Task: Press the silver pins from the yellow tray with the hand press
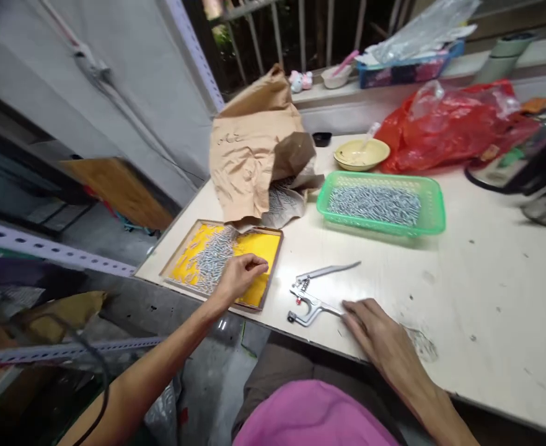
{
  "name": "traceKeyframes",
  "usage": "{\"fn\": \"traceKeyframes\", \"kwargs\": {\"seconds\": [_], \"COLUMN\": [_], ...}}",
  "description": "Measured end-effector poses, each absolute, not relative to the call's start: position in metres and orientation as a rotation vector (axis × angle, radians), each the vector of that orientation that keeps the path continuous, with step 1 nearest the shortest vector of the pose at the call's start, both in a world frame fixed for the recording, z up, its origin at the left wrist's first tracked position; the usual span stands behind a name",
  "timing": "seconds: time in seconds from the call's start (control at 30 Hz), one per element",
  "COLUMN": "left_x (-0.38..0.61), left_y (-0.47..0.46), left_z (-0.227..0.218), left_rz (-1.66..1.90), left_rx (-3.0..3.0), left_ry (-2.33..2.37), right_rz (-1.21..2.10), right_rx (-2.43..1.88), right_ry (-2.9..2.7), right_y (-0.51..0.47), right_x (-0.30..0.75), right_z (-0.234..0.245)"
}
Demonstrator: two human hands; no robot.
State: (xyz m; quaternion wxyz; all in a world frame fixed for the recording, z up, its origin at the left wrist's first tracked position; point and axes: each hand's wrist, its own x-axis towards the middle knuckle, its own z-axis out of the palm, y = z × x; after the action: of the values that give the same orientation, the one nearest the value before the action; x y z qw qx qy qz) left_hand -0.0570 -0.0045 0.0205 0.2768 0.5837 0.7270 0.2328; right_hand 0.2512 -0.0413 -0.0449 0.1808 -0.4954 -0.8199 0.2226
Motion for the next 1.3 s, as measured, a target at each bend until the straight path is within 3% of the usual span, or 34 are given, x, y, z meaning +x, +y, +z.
{"fn": "traceKeyframes", "kwargs": {"seconds": [0.13, 0.33, 0.93, 1.3], "left_x": [-0.015, 0.005, 0.004, 0.005], "left_y": [-0.019, -0.027, -0.021, -0.037], "left_z": [0.005, -0.009, -0.003, -0.001], "left_rz": [0.623, 0.471, 0.089, 0.082], "left_rx": [1.390, 1.349, 1.250, 1.095], "left_ry": [1.736, 1.771, 1.688, 1.715], "right_rz": [0.579, 0.572, 0.490, 0.518], "right_rx": [-1.417, -1.426, -1.361, -1.245], "right_ry": [-2.387, -2.384, -2.398, -2.509], "right_y": [-0.038, -0.036, -0.036, -0.034], "right_x": [0.243, 0.240, 0.245, 0.256], "right_z": [-0.039, -0.033, -0.031, -0.026]}}
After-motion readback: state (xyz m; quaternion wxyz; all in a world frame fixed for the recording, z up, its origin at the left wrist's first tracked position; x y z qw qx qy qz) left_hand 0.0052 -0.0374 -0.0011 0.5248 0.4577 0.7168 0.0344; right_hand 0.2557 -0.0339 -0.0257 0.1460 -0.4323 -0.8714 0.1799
